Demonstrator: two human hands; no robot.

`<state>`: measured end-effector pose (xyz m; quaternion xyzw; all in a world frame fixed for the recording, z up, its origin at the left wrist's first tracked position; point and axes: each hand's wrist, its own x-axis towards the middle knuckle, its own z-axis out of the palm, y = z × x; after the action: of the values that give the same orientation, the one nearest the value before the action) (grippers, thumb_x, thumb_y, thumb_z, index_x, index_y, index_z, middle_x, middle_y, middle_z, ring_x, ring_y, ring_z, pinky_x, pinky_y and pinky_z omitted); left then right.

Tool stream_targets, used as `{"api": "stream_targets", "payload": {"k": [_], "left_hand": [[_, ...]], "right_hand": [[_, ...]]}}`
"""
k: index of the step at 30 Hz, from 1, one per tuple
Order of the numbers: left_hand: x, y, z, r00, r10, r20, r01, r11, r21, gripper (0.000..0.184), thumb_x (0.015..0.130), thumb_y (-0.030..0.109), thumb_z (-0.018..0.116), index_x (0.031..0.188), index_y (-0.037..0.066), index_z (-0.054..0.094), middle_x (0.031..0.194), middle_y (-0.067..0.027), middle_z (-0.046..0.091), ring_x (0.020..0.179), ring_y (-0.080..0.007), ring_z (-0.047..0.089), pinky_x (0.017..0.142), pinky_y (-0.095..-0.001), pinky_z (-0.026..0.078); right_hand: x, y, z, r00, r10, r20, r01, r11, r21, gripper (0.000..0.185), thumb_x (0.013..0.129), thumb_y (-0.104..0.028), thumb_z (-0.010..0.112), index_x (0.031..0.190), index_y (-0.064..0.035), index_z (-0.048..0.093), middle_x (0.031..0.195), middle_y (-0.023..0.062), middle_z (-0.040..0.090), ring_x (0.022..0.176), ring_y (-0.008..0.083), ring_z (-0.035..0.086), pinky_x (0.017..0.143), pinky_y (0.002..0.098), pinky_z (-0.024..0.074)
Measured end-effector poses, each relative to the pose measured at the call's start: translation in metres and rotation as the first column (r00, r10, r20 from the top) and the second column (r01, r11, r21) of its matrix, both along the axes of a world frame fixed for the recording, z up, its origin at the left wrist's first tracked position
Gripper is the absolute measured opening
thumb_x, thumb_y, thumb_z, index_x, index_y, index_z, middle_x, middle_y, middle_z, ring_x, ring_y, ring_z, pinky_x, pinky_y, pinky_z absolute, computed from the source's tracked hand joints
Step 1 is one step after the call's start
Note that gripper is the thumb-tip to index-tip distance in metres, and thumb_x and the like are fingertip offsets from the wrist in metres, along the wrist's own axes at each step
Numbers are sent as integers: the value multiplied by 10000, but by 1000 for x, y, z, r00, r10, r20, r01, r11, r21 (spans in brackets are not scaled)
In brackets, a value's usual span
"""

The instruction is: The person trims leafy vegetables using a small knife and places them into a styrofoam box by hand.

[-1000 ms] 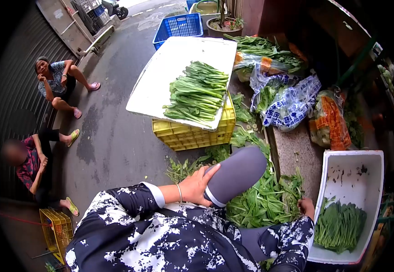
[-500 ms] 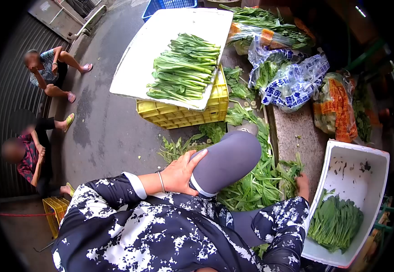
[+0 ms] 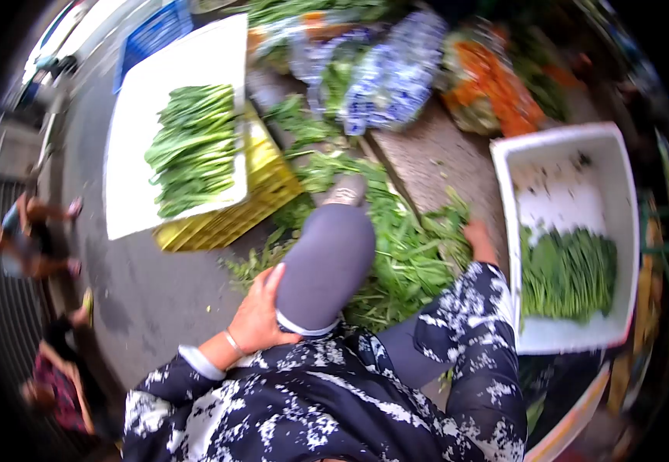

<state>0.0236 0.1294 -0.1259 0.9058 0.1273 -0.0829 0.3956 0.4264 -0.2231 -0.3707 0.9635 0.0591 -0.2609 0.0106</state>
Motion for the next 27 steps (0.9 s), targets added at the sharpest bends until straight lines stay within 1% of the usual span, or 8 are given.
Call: {"api": "stream_targets", "payload": {"k": [9, 12, 14, 18, 20, 22, 24, 27], "left_hand": [[60, -42, 29, 960, -123, 252, 76, 979, 190, 1011, 553, 292, 755, 1338, 28, 176, 1354, -263, 117, 1262, -429, 147, 1008, -485, 211], [112, -69, 60, 786, -306, 537, 273, 951, 143, 770, 638, 232, 701, 1280, 50, 318, 1305, -208, 290, 1230, -405, 259, 1002, -490, 214], [153, -98, 83, 652, -610, 451, 531, 791, 304, 647, 659, 203, 683, 1225, 59, 402, 1218, -165, 407, 1196, -376, 331, 992, -489, 227], [201, -165, 89, 366, -834, 414, 748, 528, 402, 550, 676, 253, 681, 1160, 94, 474, 1125, -129, 486, 1118, -316, 425, 981, -493, 260], [226, -191, 50, 382, -834, 399, 817, 507, 276, 538, 688, 264, 671, 1159, 96, 474, 1108, -125, 501, 1089, -307, 449, 980, -493, 264], [242, -205, 7, 400, -835, 378, 863, 482, 150, 525, 700, 276, 660, 1157, 98, 473, 1091, -120, 515, 1059, -297, 474, 979, -493, 267], [244, -202, -25, 332, -940, -73, 770, 226, 597, 516, 716, 291, 642, 1159, 91, 467, 1053, -121, 538, 1007, -285, 509, 966, -469, 299], [255, -212, -30, 274, -962, -20, 909, 252, 332, 509, 725, 296, 629, 1161, 88, 467, 1032, -121, 545, 974, -265, 529, 930, -458, 337]], "right_hand": [[-46, -17, 129, 938, -338, 72, 282, 870, 405, 356, 763, -261, 470, 1054, -87, 580, 1054, 174, 568, 975, 329, 538, 837, 407, 420], [-81, -50, 148, 887, -395, 240, 228, 826, 516, 341, 768, -235, 484, 1077, -107, 550, 987, 150, 593, 898, 322, 562, 782, 390, 436], [-101, -74, 171, 813, -499, 301, 194, 719, 667, 327, 759, -205, 523, 1066, -97, 546, 911, 129, 604, 833, 299, 574, 724, 370, 443], [-138, -152, 167, 557, -722, 410, 195, 594, 780, 298, 705, -96, 588, 999, -58, 562, 737, 60, 577, 648, 168, 542, 608, 285, 436], [-152, -191, 157, 408, -832, 377, 210, 487, 848, 242, 700, -102, 590, 938, -57, 584, 681, 54, 565, 607, 142, 530, 561, 270, 422], [-164, -198, 188, 264, -913, 311, 478, 404, 780, 189, 687, -100, 604, 871, -58, 603, 624, 50, 553, 559, 132, 512, 524, 261, 403], [-157, -225, 181, 260, -889, 376, 370, 452, 812, 169, 722, -218, 632, 792, -64, 625, 578, 45, 543, 529, 157, 514, 526, 285, 406], [-114, -255, 214, 216, -776, 592, 422, 621, 660, 232, 768, -288, 599, 827, -66, 630, 663, 92, 598, 617, 234, 574, 592, 324, 439]]}}
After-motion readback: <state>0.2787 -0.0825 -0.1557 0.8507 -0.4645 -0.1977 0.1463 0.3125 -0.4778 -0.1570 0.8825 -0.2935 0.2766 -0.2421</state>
